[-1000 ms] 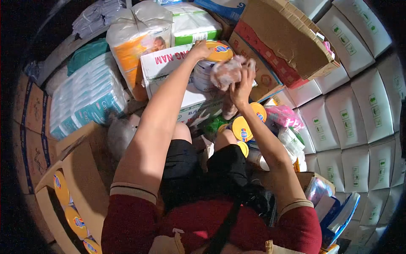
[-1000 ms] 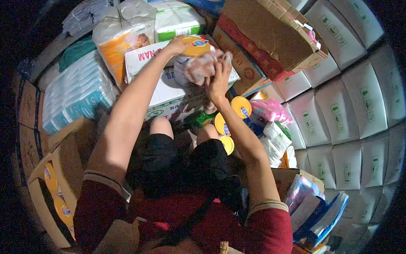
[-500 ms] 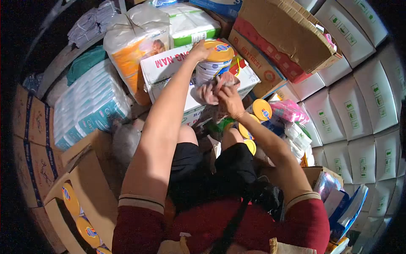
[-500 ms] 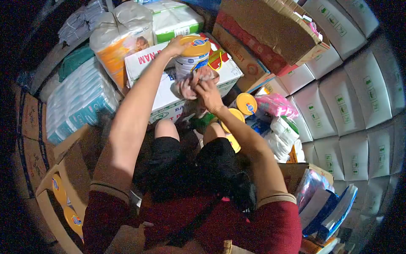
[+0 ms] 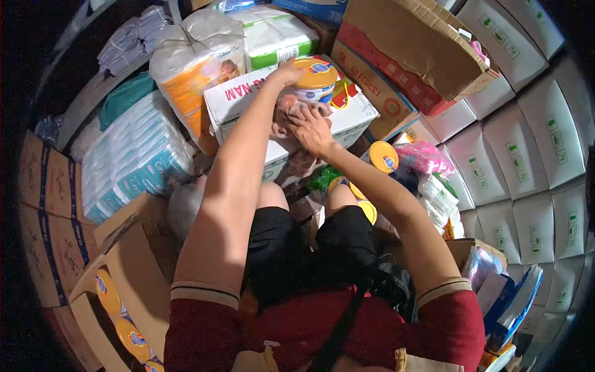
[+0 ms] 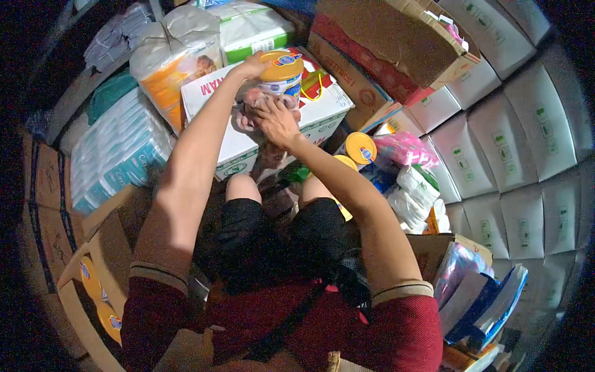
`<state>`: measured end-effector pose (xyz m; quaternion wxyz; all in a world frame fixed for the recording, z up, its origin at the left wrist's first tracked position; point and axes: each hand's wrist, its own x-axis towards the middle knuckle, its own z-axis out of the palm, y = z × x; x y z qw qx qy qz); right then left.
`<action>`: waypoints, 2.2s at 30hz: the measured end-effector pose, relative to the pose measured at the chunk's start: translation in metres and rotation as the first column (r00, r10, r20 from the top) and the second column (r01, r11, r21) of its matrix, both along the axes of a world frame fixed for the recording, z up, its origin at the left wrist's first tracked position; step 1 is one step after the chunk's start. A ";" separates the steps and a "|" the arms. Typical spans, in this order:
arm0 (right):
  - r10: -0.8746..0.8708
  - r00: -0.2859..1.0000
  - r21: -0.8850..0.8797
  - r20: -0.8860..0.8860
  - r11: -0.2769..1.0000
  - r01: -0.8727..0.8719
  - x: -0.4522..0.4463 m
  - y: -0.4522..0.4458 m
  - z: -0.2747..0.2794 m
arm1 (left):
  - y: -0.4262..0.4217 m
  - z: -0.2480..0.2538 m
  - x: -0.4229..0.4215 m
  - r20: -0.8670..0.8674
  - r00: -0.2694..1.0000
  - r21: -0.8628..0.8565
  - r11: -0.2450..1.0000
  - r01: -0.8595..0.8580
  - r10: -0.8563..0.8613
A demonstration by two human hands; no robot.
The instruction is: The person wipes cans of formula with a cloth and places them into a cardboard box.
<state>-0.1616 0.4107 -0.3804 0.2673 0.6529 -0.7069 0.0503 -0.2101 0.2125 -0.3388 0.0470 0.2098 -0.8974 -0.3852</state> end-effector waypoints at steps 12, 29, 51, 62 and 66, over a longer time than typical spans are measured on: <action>0.231 0.522 -0.421 0.821 0.863 0.279 -0.032 0.032 0.132 | 0.082 0.052 0.088 -0.717 0.689 0.389 0.881 0.269 0.106; -0.581 0.705 0.351 0.406 0.812 0.467 -0.059 -0.043 0.094 | -0.095 -0.002 0.055 -0.641 0.567 0.366 0.855 -0.367 0.518; -0.324 0.634 0.077 0.702 0.920 0.385 -0.106 0.017 0.076 | 0.059 -0.117 0.042 -0.673 0.550 0.270 0.856 -0.440 0.495; -0.154 0.782 -0.098 0.603 0.959 0.265 -0.075 0.053 0.080 | 0.084 0.033 0.007 -0.626 0.701 0.684 0.673 0.283 0.342; -0.156 0.765 -0.103 0.625 0.955 0.279 -0.081 0.059 0.075 | 0.054 0.018 -0.004 -0.304 0.943 0.759 0.633 0.155 0.133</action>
